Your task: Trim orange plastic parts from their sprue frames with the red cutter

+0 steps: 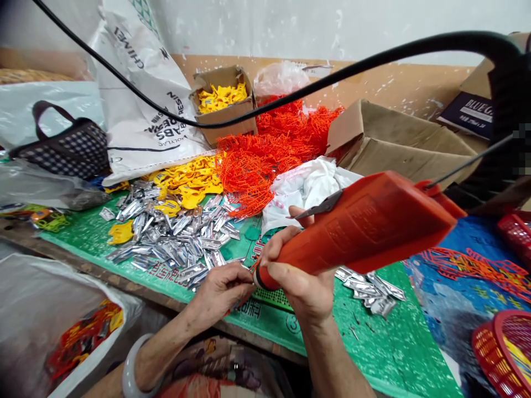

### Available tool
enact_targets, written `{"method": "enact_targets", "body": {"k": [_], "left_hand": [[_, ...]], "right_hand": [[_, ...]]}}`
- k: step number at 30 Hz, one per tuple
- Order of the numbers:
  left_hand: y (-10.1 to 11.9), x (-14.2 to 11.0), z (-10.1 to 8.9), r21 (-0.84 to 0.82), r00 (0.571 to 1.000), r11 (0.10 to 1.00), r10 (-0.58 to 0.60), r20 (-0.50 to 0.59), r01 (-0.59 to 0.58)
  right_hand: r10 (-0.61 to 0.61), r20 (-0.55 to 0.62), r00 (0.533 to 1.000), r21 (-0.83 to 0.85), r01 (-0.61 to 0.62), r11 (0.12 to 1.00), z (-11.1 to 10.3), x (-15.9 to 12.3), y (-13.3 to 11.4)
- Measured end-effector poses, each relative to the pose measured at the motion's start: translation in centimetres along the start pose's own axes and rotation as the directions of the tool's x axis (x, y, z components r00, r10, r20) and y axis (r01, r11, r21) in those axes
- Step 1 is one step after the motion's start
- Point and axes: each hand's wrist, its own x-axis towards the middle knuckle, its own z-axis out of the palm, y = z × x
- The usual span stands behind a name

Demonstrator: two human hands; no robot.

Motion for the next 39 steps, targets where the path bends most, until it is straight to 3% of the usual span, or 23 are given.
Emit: {"method": "enact_targets", "body": {"k": [12, 26, 35, 39], "left_hand": [[-0.1, -0.1, 0.0, -0.141, 0.994, 0.984, -0.107, -0.002, 0.106], [0.5, -0.1, -0.2, -0.144, 0.989, 0.979, -0.148, -0.031, 0.142], [0.0, -0.4, 0.6, -0.365, 0.96, 0.892, -0.281, 0.018, 0.268], [0.2, -0.6, 0.3, -0.288, 0.961, 0.921, -0.277, -0.011, 0.262]], "right_hand": [[0.005, -0.045, 0.999, -0.085, -0.009, 0.996, 0.2, 0.0, 0.0], [0.001, -0.145, 0.989, -0.136, -0.021, 0.99, 1.0, -0.6, 0.3], [-0.006, -0.138, 0.99, -0.138, -0.014, 0.99, 1.2, -0.3, 0.3], [-0.023, -0.118, 0.993, -0.119, 0.009, 0.993, 1.2, -0.3, 0.2]]}}
